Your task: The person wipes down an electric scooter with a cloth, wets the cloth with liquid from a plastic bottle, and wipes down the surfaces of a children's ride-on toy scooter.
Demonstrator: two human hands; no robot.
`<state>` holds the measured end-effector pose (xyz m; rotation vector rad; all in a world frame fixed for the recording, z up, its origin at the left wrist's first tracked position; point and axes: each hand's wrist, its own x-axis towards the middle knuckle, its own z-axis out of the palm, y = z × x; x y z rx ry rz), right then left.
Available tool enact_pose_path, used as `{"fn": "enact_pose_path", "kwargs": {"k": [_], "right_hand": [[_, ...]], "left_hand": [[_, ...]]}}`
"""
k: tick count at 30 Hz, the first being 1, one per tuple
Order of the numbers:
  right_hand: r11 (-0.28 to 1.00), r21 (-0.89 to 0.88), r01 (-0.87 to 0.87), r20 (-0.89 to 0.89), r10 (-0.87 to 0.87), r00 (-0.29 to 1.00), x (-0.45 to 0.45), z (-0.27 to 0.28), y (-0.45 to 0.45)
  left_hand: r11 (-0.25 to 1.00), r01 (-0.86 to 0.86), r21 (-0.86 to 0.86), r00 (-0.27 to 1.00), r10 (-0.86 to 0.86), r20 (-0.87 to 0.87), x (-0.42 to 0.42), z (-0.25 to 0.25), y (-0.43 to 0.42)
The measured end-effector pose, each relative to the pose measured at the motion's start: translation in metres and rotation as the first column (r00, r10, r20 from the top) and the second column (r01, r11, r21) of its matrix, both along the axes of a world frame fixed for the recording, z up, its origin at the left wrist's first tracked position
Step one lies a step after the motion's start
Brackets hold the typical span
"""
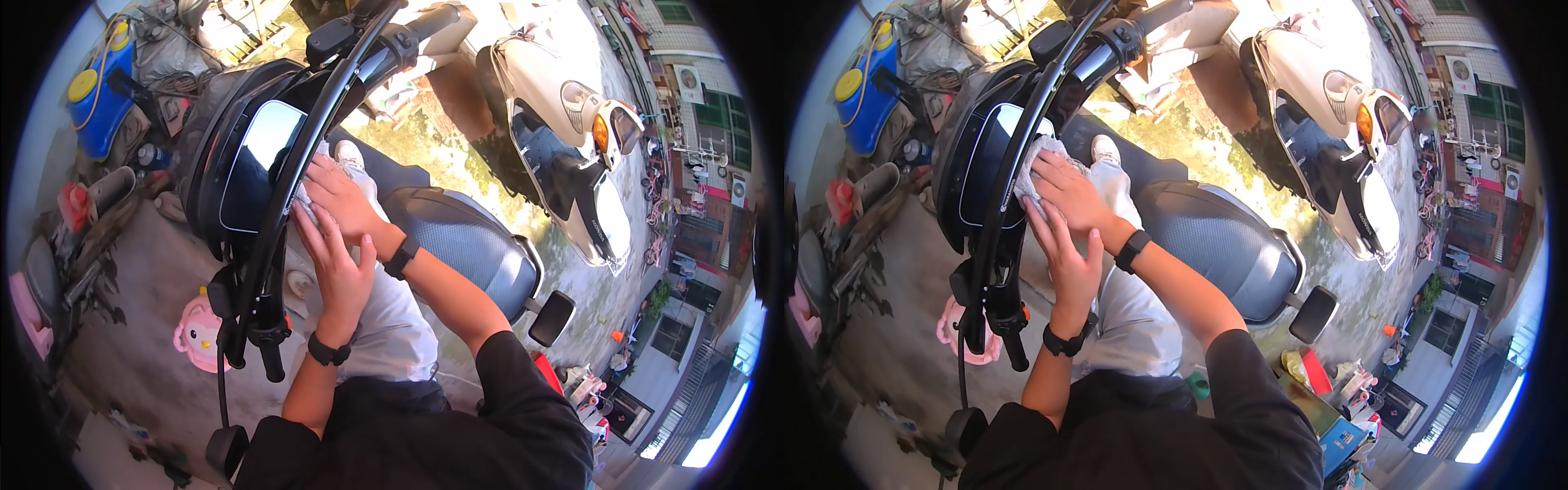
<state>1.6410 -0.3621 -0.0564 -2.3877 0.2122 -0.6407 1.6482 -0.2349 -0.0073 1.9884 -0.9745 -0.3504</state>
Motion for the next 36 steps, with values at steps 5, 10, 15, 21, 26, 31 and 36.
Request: {"fn": "enact_pose_path", "kwargs": {"k": [5,10,15,21,26,31,36], "right_hand": [[0.998,0.032,-0.048,-0.073,0.050,0.996,0.023,0.028,-0.042],[0.998,-0.051,0.027,0.096,-0.022,0.995,0.034,0.031,-0.041],[0.988,-0.073,0.137,0.129,-0.127,0.983,0.031,0.018,-0.010],[0.997,0.013,0.078,-0.101,-0.076,0.992,-0.010,-0.005,0.023],[0.966,0.248,-0.067,-0.125,0.101,0.987,-0.033,0.015,0.042],[0.876,0.459,-0.149,-0.045,0.190,0.981,-0.032,0.063,0.090],[0.892,0.412,-0.186,-0.058,0.229,0.972,-0.033,0.065,0.133]], "left_hand": [[0.999,0.013,-0.048,0.999,-0.015,-0.030,0.029,0.014,-0.038],[0.997,-0.077,-0.030,0.994,0.079,0.070,0.029,0.016,-0.064],[1.000,0.016,-0.022,0.997,-0.014,0.077,0.032,0.003,-0.034],[0.997,-0.010,-0.082,0.998,0.015,0.059,0.001,-0.011,-0.007],[0.998,0.023,0.059,0.997,-0.018,-0.074,-0.011,0.023,0.034],[0.993,0.067,0.099,0.996,-0.061,-0.061,-0.010,0.074,0.093],[0.996,0.064,0.060,0.986,-0.054,-0.159,-0.015,0.095,0.143]]}}
